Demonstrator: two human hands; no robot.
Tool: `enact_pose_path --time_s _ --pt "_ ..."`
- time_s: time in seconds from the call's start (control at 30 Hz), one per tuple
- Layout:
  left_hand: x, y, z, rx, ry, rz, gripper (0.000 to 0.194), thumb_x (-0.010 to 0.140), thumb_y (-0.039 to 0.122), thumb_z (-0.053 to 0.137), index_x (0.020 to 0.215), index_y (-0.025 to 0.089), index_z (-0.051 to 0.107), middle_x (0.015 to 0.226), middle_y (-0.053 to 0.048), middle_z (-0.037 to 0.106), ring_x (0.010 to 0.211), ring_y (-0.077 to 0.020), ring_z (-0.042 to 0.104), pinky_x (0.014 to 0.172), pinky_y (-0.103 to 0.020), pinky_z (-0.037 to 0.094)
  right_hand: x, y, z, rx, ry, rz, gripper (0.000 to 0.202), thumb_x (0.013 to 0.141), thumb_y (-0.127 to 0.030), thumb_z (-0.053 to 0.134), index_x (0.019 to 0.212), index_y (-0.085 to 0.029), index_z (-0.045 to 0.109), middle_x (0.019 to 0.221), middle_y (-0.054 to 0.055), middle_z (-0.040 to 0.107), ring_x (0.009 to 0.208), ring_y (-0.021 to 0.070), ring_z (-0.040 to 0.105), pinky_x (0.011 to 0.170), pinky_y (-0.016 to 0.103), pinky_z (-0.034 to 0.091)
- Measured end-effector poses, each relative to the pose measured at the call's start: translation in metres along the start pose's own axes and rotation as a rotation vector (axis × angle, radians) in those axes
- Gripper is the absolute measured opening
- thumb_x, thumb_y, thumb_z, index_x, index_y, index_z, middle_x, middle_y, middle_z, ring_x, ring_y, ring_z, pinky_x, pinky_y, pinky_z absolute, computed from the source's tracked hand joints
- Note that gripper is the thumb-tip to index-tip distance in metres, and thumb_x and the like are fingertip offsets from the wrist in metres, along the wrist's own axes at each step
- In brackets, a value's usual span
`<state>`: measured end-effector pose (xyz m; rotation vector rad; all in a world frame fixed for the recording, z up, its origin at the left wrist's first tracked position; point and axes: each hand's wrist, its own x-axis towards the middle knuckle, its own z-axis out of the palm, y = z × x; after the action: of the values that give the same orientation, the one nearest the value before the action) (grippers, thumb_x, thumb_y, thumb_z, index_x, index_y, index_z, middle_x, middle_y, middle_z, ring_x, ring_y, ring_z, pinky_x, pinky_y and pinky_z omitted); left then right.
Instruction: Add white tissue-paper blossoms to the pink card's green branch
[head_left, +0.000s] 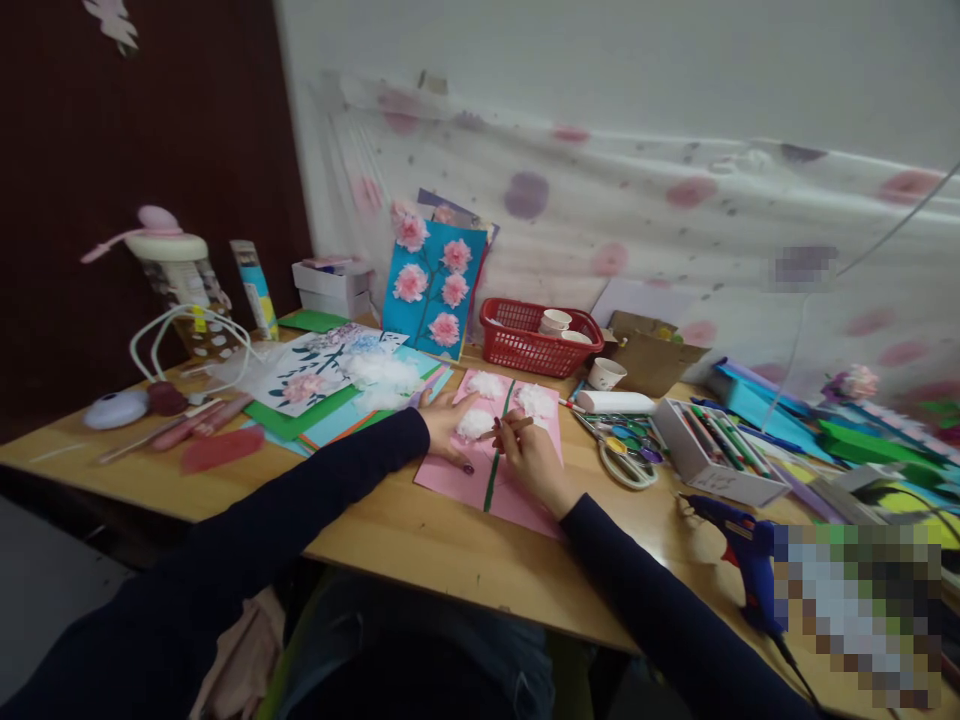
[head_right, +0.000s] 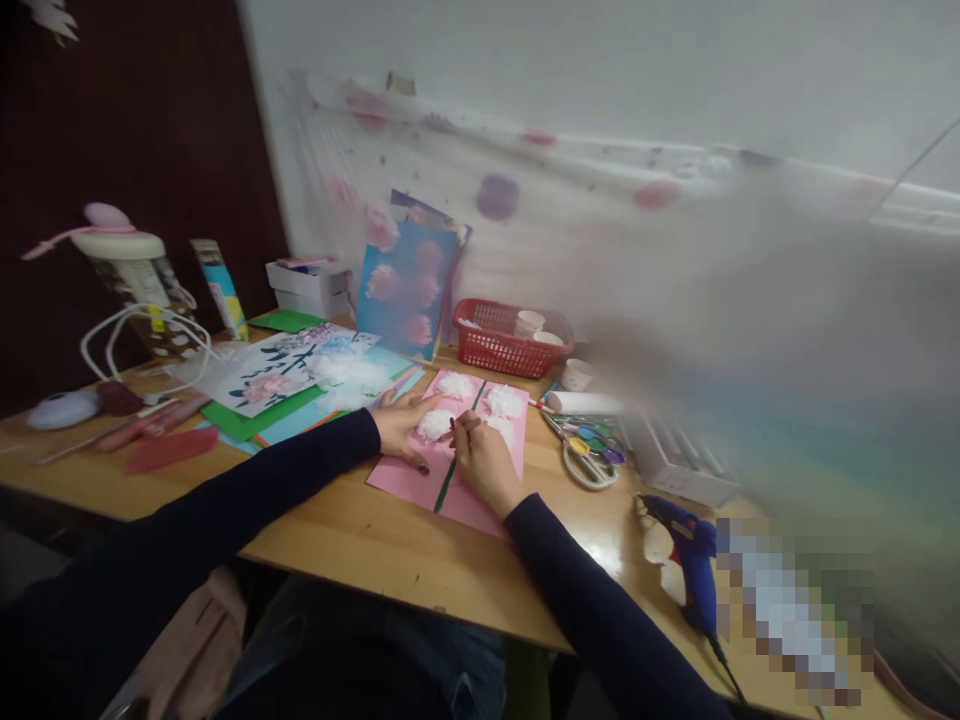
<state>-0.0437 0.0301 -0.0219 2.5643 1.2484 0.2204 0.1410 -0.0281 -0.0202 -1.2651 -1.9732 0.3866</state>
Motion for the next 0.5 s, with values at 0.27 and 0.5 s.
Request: enact_pose_path --time_s 0.27,0.5 --pt "0.0 0.0 -0.001 0.013 0.005 -0.014 0.124 0.052 0.058 0.077 0.149 0.016 0.012 0.15 -0.026 0.026 0.139 -0.04 0.019 0.105 -0.066 -0.001 0.0 -0.002 0.002 0.084 0.031 0.031 0.028 0.094 -0.033 0.035 0.072 -0.022 0.046 0.064 0.003 0.063 0.058 0.0159 0.059 0.057 0.026 0.042" --pt "0.001 0.003 -0.006 0.029 -0.073 -0.036 0.125 0.052 0.059 0.075 0.149 0.013 0.01 0.15 -0.026 0.027 0.139 -0.0405 0.018 0.107 -0.064 0.0 -0.006 0.011 0.005 0.233 0.122 0.093 0.036 0.094 -0.049 0.035 0.076 -0.021 0.048 0.062 0.001 0.059 0.053 0.0146 0.055 0.055 0.026 0.042"
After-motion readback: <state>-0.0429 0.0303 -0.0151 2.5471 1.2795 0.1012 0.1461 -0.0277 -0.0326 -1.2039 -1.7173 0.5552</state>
